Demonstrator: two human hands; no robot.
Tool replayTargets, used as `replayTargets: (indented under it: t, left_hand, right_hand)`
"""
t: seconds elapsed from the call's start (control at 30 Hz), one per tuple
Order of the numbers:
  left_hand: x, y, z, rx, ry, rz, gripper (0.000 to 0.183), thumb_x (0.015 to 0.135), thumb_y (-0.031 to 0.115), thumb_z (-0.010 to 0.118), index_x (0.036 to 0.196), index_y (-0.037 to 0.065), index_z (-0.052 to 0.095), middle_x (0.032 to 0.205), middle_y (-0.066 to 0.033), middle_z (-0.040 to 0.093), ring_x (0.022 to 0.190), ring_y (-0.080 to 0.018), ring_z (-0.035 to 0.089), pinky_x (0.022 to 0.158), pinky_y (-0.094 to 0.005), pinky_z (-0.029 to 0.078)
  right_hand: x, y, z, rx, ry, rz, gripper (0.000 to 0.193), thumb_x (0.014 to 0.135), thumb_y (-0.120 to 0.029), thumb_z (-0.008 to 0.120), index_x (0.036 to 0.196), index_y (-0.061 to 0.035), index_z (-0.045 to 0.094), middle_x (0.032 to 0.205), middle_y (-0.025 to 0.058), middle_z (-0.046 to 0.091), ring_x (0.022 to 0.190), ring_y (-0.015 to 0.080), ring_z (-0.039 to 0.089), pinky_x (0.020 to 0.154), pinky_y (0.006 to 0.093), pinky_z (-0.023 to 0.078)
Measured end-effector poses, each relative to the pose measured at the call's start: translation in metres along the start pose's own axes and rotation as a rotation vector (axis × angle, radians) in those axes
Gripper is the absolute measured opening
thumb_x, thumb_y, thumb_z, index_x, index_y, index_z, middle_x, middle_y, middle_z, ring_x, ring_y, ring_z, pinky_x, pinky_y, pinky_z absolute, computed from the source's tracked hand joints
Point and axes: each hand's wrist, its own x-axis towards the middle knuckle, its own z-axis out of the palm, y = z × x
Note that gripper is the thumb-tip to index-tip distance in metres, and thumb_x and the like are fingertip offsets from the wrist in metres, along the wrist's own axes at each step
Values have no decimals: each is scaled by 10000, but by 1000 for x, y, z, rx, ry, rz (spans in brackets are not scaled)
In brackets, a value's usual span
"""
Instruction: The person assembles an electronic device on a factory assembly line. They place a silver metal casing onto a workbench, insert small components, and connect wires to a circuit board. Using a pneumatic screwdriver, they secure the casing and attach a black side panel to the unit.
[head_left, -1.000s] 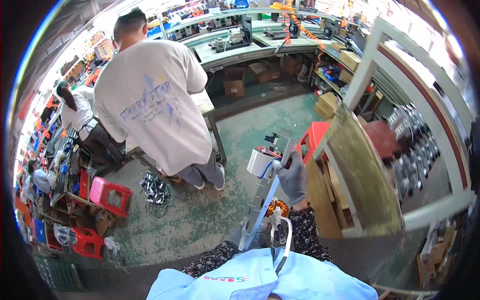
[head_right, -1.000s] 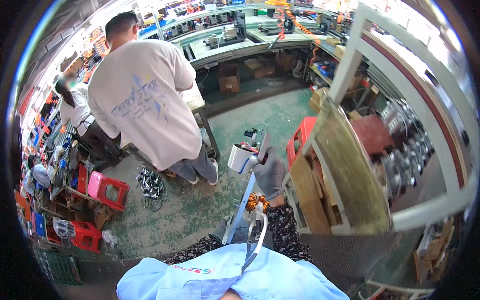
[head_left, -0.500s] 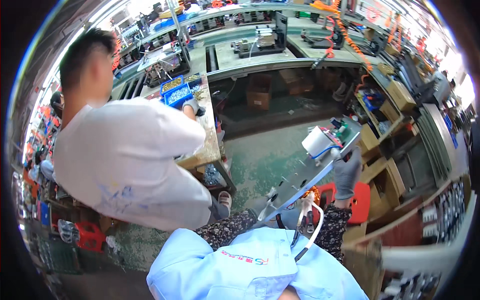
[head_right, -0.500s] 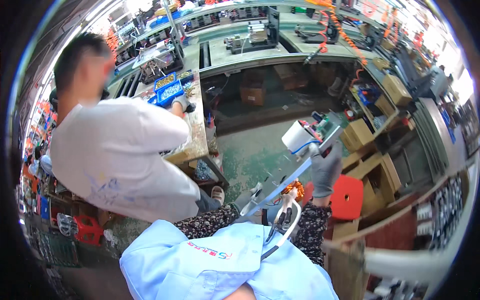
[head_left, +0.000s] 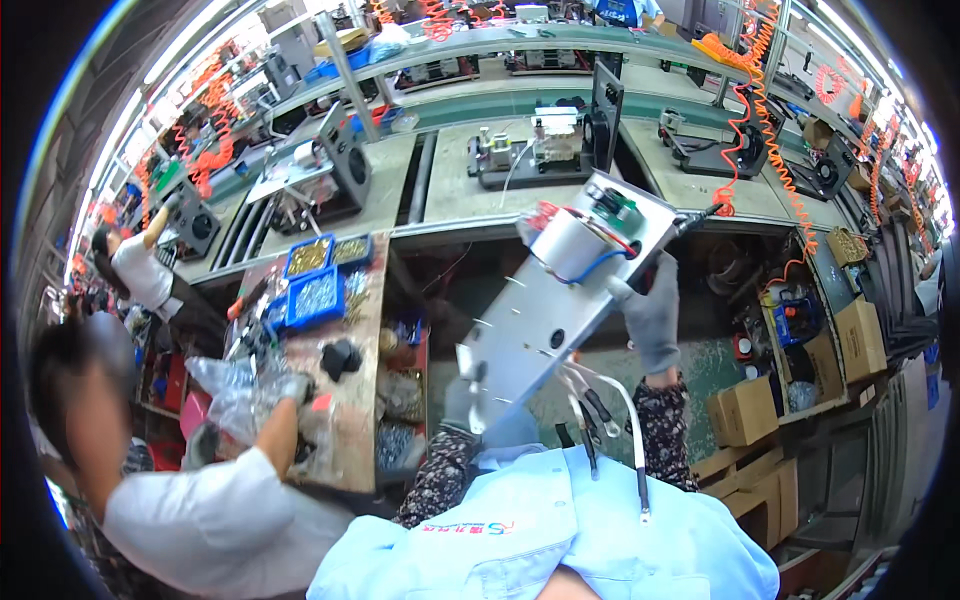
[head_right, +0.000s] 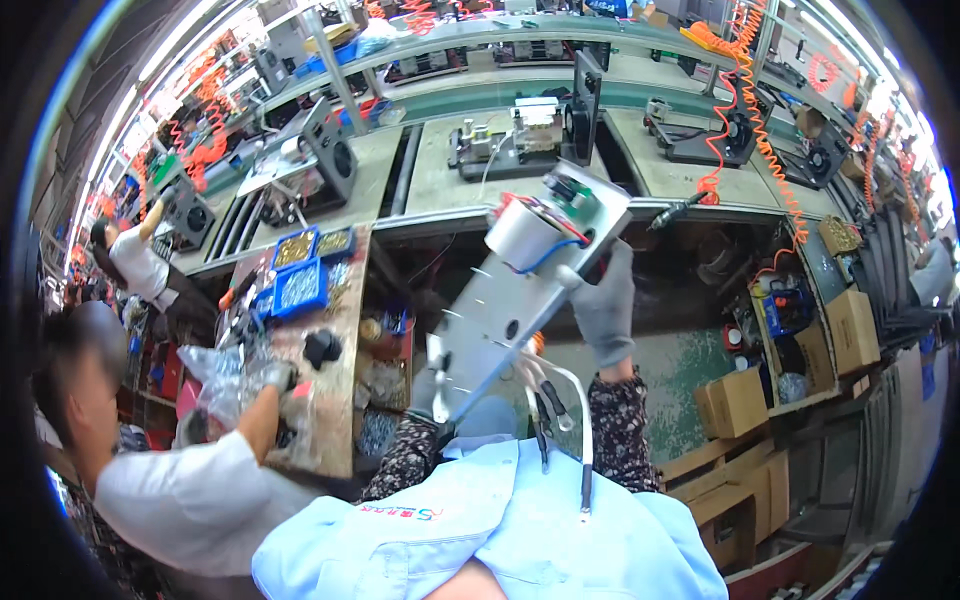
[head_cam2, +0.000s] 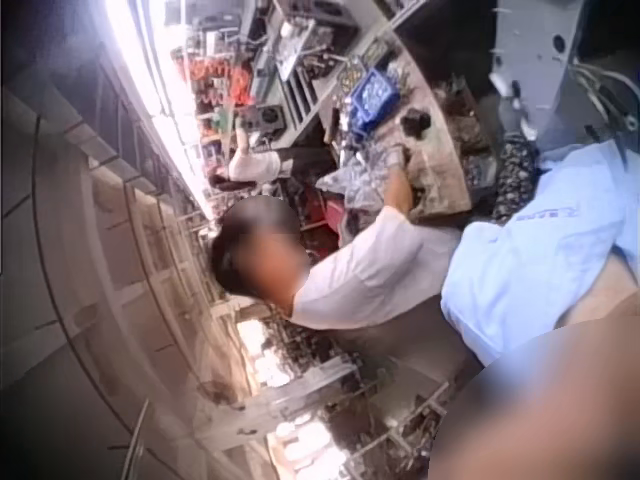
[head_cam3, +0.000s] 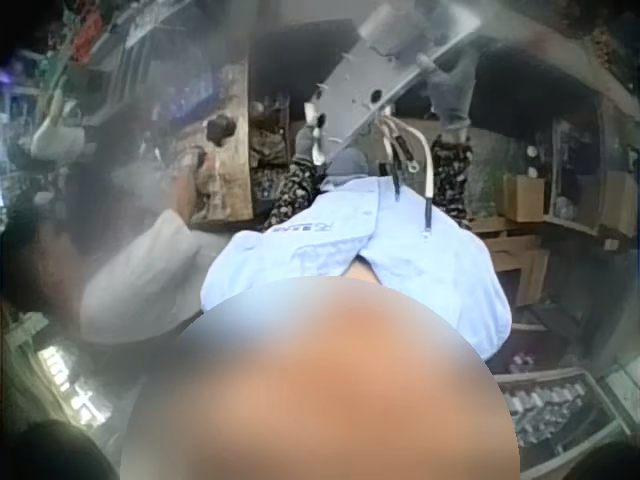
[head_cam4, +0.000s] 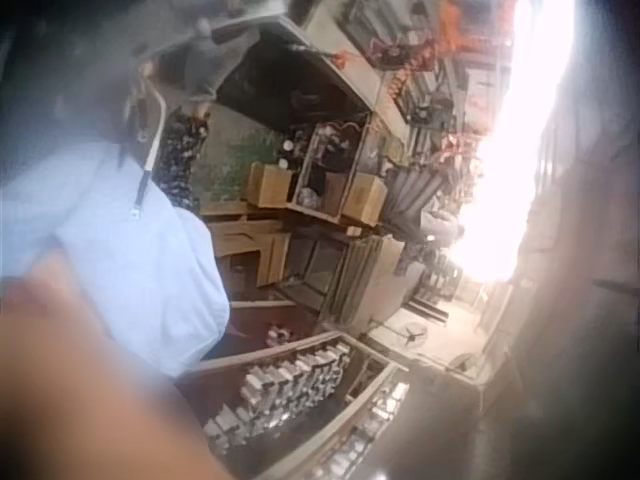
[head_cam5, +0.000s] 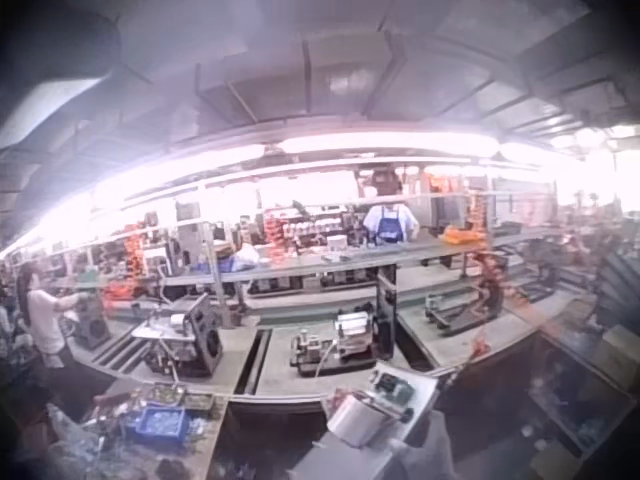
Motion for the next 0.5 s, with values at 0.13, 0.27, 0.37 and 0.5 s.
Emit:
replayTargets:
  t: [0.13,0.27,0.37,0.5]
  left_hand:
    - [111,68,-11,337,126,568,277,863,179,510,1027,-44,524,970,-47,561,833,-114,525,754,-244,425]
    - [176,184,31,-79,-76,716,295,874,177,482,1076,-39,475,992,-96,563,849,-176,569,750,-294,474]
    - [240,260,40,-43,-76,824,253,875,116,453,1066,-46,487,972,-99,566,846,-171,570,756,-288,471]
    - [340,319,61,236,5,804,243,869,111,471,1044,-54,509,939,-80,572,801,-111,536,719,-239,429]
  right_hand:
    - [90,51,37,344,-91,133,488,707,-36,653,1106,19,377,977,94,534,862,140,544,726,263,481]
    - [177,99,86,353,-99,279,406,719,-20,624,1046,1,384,938,84,525,752,124,562,512,239,519]
    - [234,125,131,429,-59,290,422,720,-49,618,1067,12,385,922,84,531,726,121,566,481,215,510]
    - [309,156,162,522,-45,399,430,707,-35,642,1049,14,387,907,83,540,705,131,579,468,215,502]
